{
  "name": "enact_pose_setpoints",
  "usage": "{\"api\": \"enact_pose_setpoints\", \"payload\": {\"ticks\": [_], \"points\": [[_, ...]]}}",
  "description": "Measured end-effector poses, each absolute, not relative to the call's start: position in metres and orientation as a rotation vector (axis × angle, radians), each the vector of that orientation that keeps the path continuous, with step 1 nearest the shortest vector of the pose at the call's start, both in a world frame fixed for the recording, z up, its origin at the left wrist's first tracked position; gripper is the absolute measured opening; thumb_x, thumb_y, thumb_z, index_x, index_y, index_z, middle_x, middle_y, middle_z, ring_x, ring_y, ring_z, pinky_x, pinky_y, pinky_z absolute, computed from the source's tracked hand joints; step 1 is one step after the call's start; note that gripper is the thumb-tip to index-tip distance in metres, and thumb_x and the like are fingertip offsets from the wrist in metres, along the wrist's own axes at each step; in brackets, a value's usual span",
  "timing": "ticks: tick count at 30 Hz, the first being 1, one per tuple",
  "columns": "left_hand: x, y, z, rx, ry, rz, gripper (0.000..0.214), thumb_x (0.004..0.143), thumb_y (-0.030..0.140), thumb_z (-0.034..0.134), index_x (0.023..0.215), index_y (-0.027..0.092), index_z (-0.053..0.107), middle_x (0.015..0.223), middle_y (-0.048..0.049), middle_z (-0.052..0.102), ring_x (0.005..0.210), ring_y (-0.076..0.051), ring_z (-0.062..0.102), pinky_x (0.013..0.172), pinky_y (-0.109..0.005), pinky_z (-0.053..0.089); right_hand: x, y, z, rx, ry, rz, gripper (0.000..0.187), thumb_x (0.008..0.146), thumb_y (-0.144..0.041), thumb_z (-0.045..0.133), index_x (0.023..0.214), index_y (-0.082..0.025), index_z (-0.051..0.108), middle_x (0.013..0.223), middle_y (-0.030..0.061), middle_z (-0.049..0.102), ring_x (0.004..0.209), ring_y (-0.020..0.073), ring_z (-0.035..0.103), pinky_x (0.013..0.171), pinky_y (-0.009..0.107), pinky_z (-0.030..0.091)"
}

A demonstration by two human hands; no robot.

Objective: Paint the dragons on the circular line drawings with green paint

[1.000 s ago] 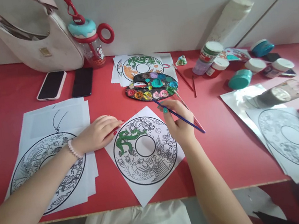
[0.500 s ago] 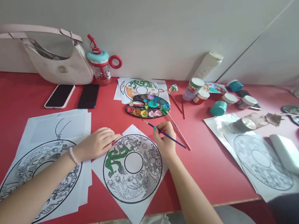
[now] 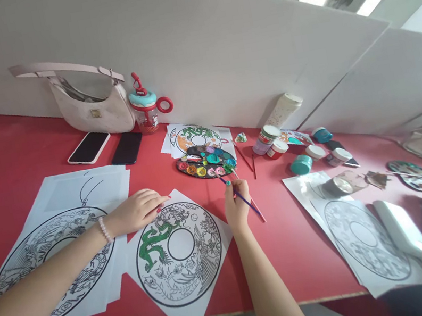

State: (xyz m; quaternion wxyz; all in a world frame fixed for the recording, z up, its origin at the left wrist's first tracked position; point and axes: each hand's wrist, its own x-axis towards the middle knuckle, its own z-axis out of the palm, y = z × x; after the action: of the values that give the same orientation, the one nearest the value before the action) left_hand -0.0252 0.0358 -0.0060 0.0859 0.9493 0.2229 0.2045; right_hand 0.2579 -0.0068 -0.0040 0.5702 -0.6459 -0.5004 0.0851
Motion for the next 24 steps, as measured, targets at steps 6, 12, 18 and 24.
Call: {"api": "enact_pose_setpoints", "payload": {"ticks": [6,12,18,24], "points": [[-0.026,0.036,-0.008,2.811,0.716,0.607,0.037,0.092,0.016,0.041,0.129,0.019,0.043,0.12,-0.0084,0.057,0.113,-0.021,0.052,0.098,-0.042,0.045,0.273,0.001,-0.007,-1.569,-1.105,0.17,0.025,0.089,-0.043,0.042,0.08,-0.02,0.045,0.067,-0.0015,0.048,0.063,0.0146,0.045,0.062,0.03,0.037],[-0.026,0.036,-0.008,2.777,0.753,0.562,0.037,0.091,0.016,0.043,0.128,0.018,0.045,0.121,-0.0089,0.058,0.114,-0.022,0.053,0.099,-0.042,0.045,0.284,0.009,-0.011,-1.593,-1.122,0.165,0.03,0.085,-0.05,0.043,0.082,-0.02,0.045,0.075,0.0015,0.051,0.068,0.0162,0.047,0.066,0.032,0.039],[-0.026,0.036,-0.009,2.751,0.747,0.57,0.039,0.092,0.017,0.043,0.13,0.02,0.044,0.123,-0.0089,0.058,0.114,-0.022,0.053,0.099,-0.043,0.045,0.287,0.013,-0.015,-1.599,-1.17,0.216,0.033,0.083,-0.053,0.044,0.085,-0.02,0.047,0.074,0.0021,0.053,0.07,0.0178,0.05,0.068,0.033,0.04],[-0.027,0.037,-0.01,2.749,0.747,0.574,0.039,0.092,0.018,0.044,0.131,0.02,0.043,0.123,-0.0087,0.058,0.114,-0.022,0.054,0.098,-0.042,0.045,0.289,0.014,-0.017,-1.606,-1.195,0.24,0.032,0.083,-0.051,0.045,0.087,-0.02,0.048,0.081,0.0048,0.058,0.076,0.0193,0.054,0.072,0.035,0.042]]}}
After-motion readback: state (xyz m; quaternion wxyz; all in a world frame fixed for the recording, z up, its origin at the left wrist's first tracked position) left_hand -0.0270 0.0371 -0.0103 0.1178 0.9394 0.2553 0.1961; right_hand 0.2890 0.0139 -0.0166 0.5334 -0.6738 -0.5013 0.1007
